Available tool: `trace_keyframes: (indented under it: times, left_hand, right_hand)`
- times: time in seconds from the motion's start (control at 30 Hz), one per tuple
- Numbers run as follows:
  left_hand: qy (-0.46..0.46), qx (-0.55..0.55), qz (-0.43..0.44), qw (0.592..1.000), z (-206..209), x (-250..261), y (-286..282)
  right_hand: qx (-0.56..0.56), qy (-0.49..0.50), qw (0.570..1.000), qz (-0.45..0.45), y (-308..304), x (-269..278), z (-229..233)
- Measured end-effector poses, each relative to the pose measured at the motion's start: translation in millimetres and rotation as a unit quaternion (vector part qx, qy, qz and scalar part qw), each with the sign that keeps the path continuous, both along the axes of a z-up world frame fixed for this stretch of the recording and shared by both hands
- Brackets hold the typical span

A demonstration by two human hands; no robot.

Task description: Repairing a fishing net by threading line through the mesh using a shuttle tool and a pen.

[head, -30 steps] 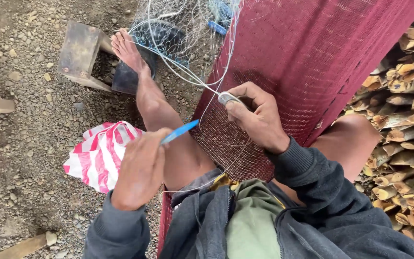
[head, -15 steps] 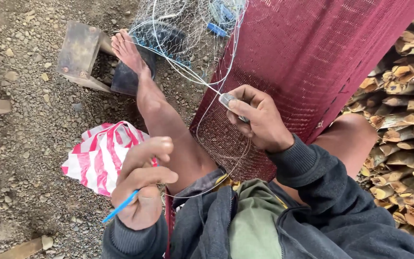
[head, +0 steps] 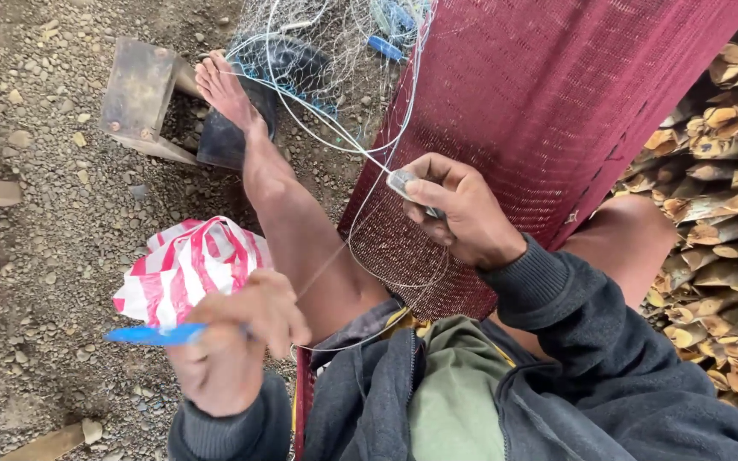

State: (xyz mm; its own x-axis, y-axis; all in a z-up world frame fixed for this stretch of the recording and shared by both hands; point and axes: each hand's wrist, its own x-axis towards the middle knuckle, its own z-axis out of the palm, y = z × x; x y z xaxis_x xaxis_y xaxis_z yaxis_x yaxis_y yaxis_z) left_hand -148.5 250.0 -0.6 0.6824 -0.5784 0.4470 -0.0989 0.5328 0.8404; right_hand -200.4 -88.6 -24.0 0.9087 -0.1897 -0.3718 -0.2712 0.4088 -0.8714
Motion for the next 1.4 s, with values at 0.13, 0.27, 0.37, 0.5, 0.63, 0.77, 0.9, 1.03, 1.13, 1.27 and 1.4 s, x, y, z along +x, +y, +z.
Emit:
trace_keyframes:
  times: [0.13,0.27,0.37,0.5,0.63,0.77,0.9,1.03,1.13,1.27,1.4]
  left_hand:
    - [-0.227,0.357,0.238,0.874,-7,18,-20]
    - [-0.202,0.432,0.128,0.87,-45,19,-39]
    - [-0.19,0.39,0.035,0.9,-51,-3,-41]
    - [-0.231,0.371,0.073,0.896,-2,3,-39]
    - [-0.483,0.362,0.141,0.784,52,24,-58]
    - [-0.644,0.318,0.11,0.687,99,49,-96]
    - [-0.7,0.292,0.111,0.642,101,90,-156]
    - [-0.71,0.324,0.034,0.624,83,133,-218]
    - [-0.651,0.38,-0.015,0.657,73,155,-243]
    - [-0.503,0.475,-0.122,0.712,54,167,-261]
    - [-0.431,0.514,-0.187,0.717,24,164,-265]
  right_hand:
    - [-0.05,-0.044,0.996,-0.06,5,5,1]
    - [-0.092,-0.085,0.988,-0.086,2,7,-8]
    - [-0.133,-0.112,0.984,-0.04,-4,3,2]
    - [-0.326,-0.081,0.942,0.007,1,-1,19]
    - [-0.446,-0.072,0.891,0.048,-3,0,30]
    - [-0.53,-0.105,0.838,0.078,-15,-2,28]
    - [-0.573,-0.171,0.796,0.098,-31,-8,4]
    - [-0.594,-0.234,0.765,0.09,-35,-13,5]
    - [-0.606,-0.237,0.756,0.075,-35,-13,11]
    - [-0.654,-0.297,0.695,0.03,-39,-12,5]
    - [-0.695,-0.331,0.638,0.018,-53,-12,2]
